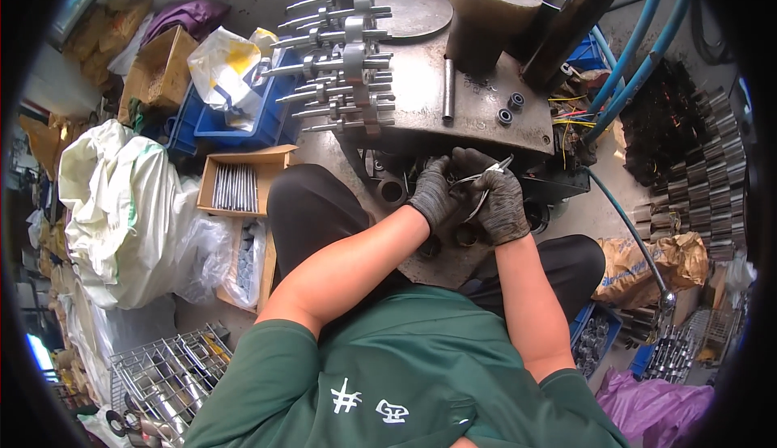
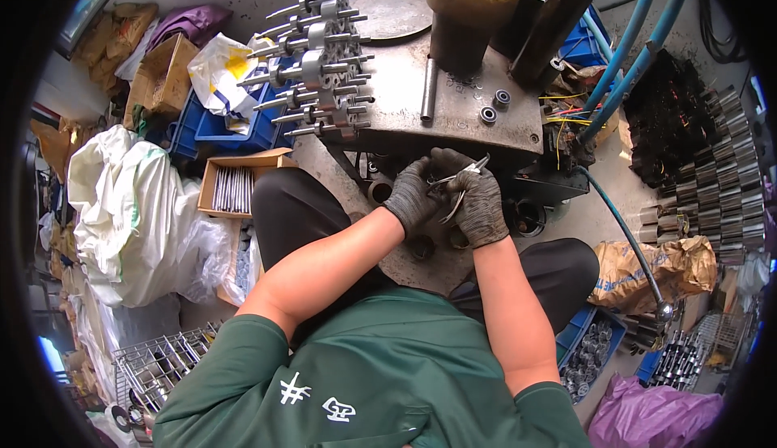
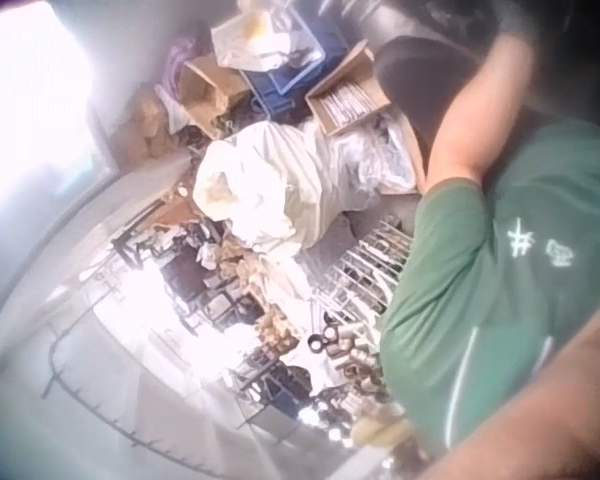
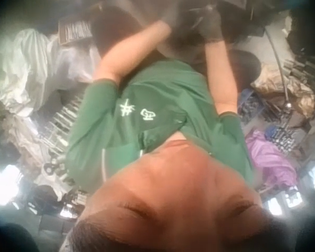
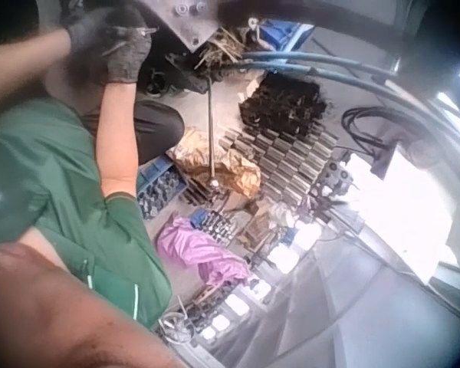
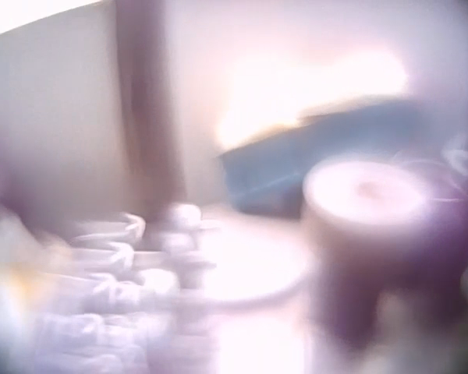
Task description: The person assembles metal components using a press machine and pliers by picking up pins and circular parts from crates, placing them into a fixture, and pulling a lever to press them together.
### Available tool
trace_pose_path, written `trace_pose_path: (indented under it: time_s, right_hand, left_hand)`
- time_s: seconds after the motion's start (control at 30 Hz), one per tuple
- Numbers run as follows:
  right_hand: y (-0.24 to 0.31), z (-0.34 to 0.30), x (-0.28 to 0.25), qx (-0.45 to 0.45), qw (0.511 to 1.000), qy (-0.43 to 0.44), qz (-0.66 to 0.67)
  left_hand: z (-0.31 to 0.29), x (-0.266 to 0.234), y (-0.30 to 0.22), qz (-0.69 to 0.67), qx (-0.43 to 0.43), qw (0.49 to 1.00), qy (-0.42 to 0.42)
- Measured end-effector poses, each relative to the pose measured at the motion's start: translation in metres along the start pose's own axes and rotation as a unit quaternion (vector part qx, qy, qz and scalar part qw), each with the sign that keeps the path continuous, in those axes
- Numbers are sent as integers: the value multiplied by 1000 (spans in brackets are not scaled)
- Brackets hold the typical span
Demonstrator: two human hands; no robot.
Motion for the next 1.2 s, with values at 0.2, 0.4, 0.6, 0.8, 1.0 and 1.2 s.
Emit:
trace_pose_path:
  time_s: [0.2, 0.4, 0.6, 0.8, 1.0, 1.2]
  right_hand:
    - [32, -8, 18, 22, 979, 131, 155]
    - [121, -12, 50, 40, 982, 128, 129]
    - [134, -14, 63, -6, 986, 111, -124]
    - [95, -17, 58, 108, 968, 173, 144]
    - [88, -9, 50, 108, 968, 160, 162]
    - [95, -8, 47, 81, 973, 168, 133]
  left_hand:
    - [-5, -4, -13, -80, -46, 993, 75]
    - [-72, 54, -54, 153, 75, 970, 175]
    - [-84, 101, -76, 129, 104, 953, 253]
    - [-73, 59, -47, 91, 1, 967, 237]
    - [-69, 50, -27, 369, 40, 908, 195]
    - [-62, 60, -49, 246, 119, 956, 107]
Point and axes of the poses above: each hand's wrist, its own z-axis towards the middle knuckle, its own x-axis out of the palm, y = z × x, the point moved 1 cm from there along z, towards the middle knuckle, and after that the axes turned 10 degrees about x, right-handed, at the moved point
